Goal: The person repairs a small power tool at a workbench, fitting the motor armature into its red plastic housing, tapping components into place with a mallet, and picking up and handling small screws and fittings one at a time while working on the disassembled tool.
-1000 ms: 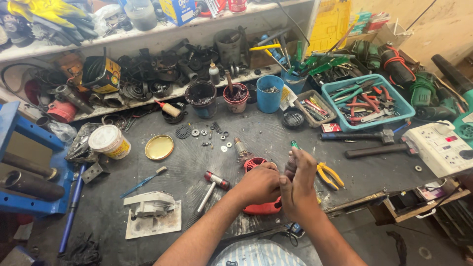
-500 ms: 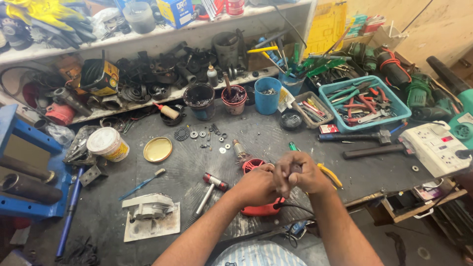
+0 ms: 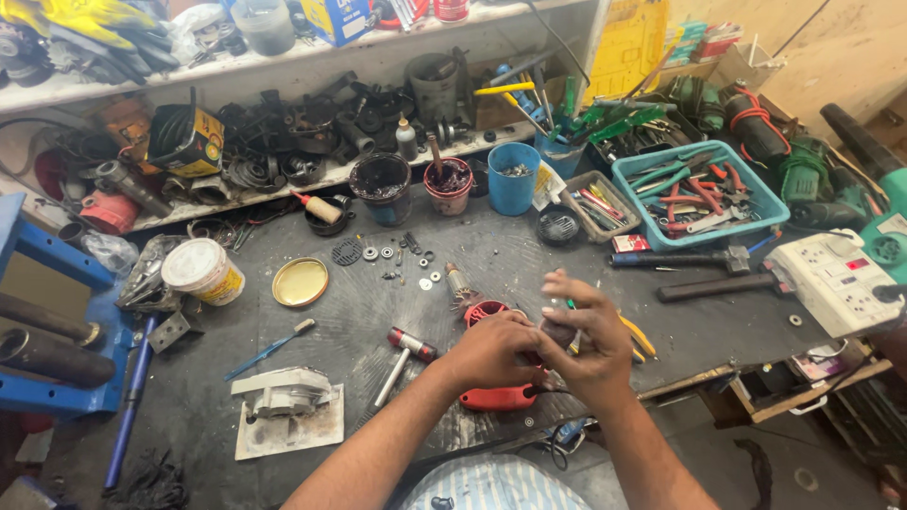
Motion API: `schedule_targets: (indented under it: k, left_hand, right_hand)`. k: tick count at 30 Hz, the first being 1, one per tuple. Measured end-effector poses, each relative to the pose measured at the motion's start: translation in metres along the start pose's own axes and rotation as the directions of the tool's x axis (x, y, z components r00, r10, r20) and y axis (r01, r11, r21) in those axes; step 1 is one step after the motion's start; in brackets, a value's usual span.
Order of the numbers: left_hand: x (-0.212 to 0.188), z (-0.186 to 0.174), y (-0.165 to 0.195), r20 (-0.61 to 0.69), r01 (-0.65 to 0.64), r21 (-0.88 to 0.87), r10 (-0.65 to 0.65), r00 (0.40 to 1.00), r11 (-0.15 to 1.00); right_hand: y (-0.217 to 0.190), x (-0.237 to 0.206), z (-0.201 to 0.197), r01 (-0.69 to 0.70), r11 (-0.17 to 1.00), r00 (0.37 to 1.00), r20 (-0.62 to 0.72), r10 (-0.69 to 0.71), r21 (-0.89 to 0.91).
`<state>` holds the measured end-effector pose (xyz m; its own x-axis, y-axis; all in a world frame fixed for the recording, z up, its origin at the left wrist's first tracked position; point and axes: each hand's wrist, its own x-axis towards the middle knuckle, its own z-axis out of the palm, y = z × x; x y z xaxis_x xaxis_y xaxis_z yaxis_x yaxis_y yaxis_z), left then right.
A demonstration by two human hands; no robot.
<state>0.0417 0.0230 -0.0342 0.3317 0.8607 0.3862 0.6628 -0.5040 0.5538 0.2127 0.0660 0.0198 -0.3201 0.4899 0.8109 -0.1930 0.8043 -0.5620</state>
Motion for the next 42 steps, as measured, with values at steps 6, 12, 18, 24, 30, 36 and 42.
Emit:
schedule_targets:
  k: [6,12,18,24,30,36,42]
  left_hand:
    - [0.002,0.007,-0.004,0.044,-0.066,0.065,0.063,0.997,0.996]
    - [0.001,0.012,-0.010,0.103,-0.088,0.070,0.080,0.991,0.994]
    - [-0.004,0.014,-0.014,-0.001,-0.121,0.036,0.121,0.993,0.992]
    - [-0.002,0.016,-0.013,0.175,-0.127,0.095,0.109,0.979,0.987]
    - [0.002,0.019,-0.016,0.145,-0.151,0.071,0.139,0.980,0.986]
    - [0.001,0.008,-0.011,0.203,-0.113,0.209,0.070,0.977,0.971]
    - [0.003,-0.009,0.007,0.219,0.016,-0.055,-0.004,0.976,0.998]
  right_hand:
    - [0.007,0.025,-0.009,0.093,0.977,0.987,0.109,-0.115,0.191]
    - [0.072,0.030,-0.013,-0.710,0.038,0.672,0.693,-0.260,0.703]
    - [0.073,-0.035,0.006,-0.491,0.418,0.865,0.373,0.335,0.764]
    - [0.002,-0.044,0.009,-0.165,0.961,0.969,-0.146,0.200,0.221]
    - [0.045,0.019,-0.026,-0.514,0.370,0.823,0.567,-0.043,0.774]
    - [0.074,-0.003,-0.019,-0.733,0.262,0.637,0.768,-0.056,0.627]
    - [0.016,-0.033,0.011,-0.421,0.827,0.859,-0.127,0.495,0.372]
